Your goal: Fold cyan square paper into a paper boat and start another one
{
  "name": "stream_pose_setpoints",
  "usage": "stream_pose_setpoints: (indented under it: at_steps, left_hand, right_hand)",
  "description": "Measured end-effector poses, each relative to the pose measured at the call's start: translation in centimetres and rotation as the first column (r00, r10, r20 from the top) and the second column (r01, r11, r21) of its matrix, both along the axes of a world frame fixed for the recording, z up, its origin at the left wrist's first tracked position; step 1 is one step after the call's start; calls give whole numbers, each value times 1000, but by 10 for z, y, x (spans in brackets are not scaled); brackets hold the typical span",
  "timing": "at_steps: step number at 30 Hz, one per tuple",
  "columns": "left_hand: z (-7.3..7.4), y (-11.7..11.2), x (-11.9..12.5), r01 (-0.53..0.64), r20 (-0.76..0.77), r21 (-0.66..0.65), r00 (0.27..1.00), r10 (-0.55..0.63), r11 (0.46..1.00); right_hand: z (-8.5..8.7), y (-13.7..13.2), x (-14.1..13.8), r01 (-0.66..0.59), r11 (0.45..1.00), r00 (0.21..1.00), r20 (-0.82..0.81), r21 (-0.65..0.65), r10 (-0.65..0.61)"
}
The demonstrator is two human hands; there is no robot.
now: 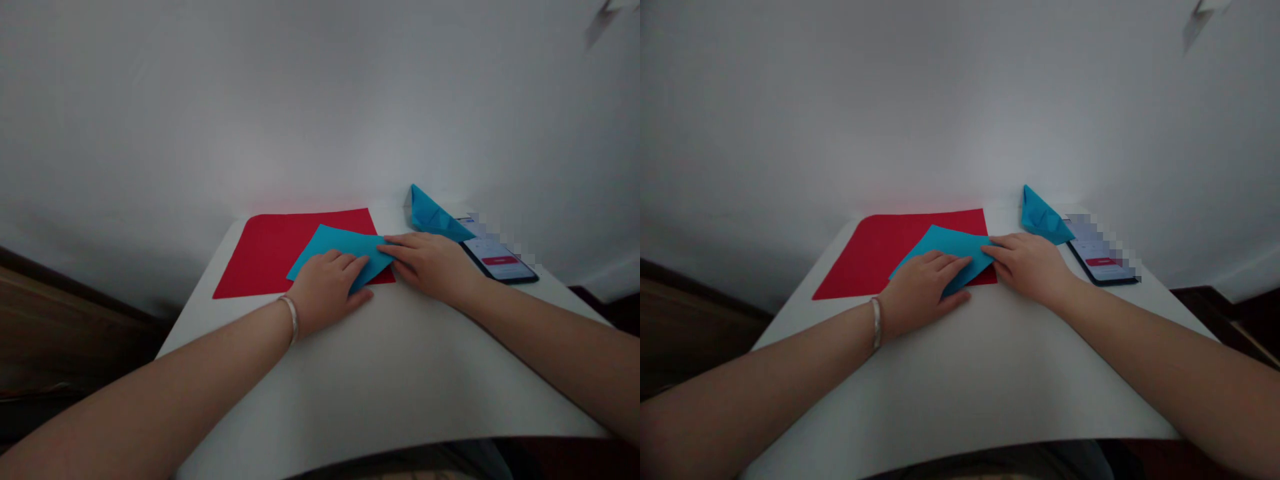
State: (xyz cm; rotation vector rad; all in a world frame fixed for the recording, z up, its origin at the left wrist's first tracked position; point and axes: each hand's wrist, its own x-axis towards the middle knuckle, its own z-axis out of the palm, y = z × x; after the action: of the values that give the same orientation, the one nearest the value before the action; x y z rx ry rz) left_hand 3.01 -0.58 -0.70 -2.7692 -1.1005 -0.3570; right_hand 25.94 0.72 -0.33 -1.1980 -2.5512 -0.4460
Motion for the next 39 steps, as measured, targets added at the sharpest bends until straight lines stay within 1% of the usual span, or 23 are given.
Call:
stream_pose_setpoints:
  at_steps: [4,7,10,12,13,14,16,18,19,20,22,23,24,25,26,27,29,31,33,35,36,38,39]
  left_hand:
    - [-2,3,0,-12,39,19,999,11,1000]
    - [-2,4,-1,-24,76,41,997,21,999]
    - [2,3,-4,-79,207,22,976,73,997]
    - [6,1,-8,-126,339,-54,931,136,991]
    - [7,1,-10,-141,408,-108,896,173,984]
    - [8,2,-12,-154,476,-170,852,218,973]
    - [10,4,-16,-168,608,-295,727,320,941]
    - [11,6,-17,-113,732,-409,553,399,906]
    - [12,7,-17,-42,786,-453,454,421,891]
    - [12,8,-16,57,826,-485,357,436,873]
    - [13,9,-13,268,849,-528,193,492,806]
    - [13,8,-11,342,833,-546,132,537,765]
    - [13,7,-10,388,807,-568,87,585,726]
    - [14,6,-9,415,775,-590,53,630,692]
    - [14,5,-8,431,746,-608,23,665,667]
    - [14,3,-8,447,725,-617,2,689,648]
    - [13,2,-8,490,712,-607,-15,702,626]
    - [13,1,-9,529,730,-575,-15,683,625]
    - [13,1,-10,541,757,-547,-6,654,639]
    - [13,2,-11,534,782,-530,5,624,659]
    - [13,3,-12,525,792,-524,12,610,670]
    - [11,5,-14,487,807,-530,38,589,694]
    - [10,7,-16,451,810,-547,72,583,705]
  right_hand:
    - [-1,1,0,-51,990,995,-78,130,62]
    - [0,0,0,-56,986,984,-161,154,81]
    - [-4,1,1,-40,988,940,-331,147,87]
    - [-9,4,2,-46,991,878,-468,127,100]
    - [-12,5,2,-61,992,841,-530,106,108]
    - [-15,6,3,-86,993,804,-584,77,115]
    - [-21,9,3,-131,991,740,-665,0,98]
    - [-23,10,3,-154,984,700,-713,-88,45]
    - [-24,11,3,-163,978,689,-725,-132,17]
    - [-24,10,3,-174,969,684,-729,-175,-9]
    - [-23,10,1,-203,940,691,-721,-272,-59]
    - [-23,10,0,-218,922,690,-718,-321,-87]
    - [-24,10,-1,-231,902,681,-723,-366,-119]
    - [-24,11,-2,-245,882,656,-738,-403,-155]
    - [-25,11,-3,-270,861,615,-765,-432,-191]
    - [-26,13,-4,-308,838,561,-797,-451,-223]
    - [-27,15,-5,-410,792,425,-863,-453,-274]
    - [-26,16,-5,-509,735,297,-893,-448,-338]
    - [-22,16,-6,-560,697,197,-889,-448,-413]
    - [-19,16,-7,-567,687,125,-871,-455,-474]
    - [-17,15,-8,-557,694,98,-866,-456,-491]
    - [-17,16,-8,-524,718,67,-863,-458,-501]
    - [-18,16,-7,-502,733,67,-865,-459,-497]
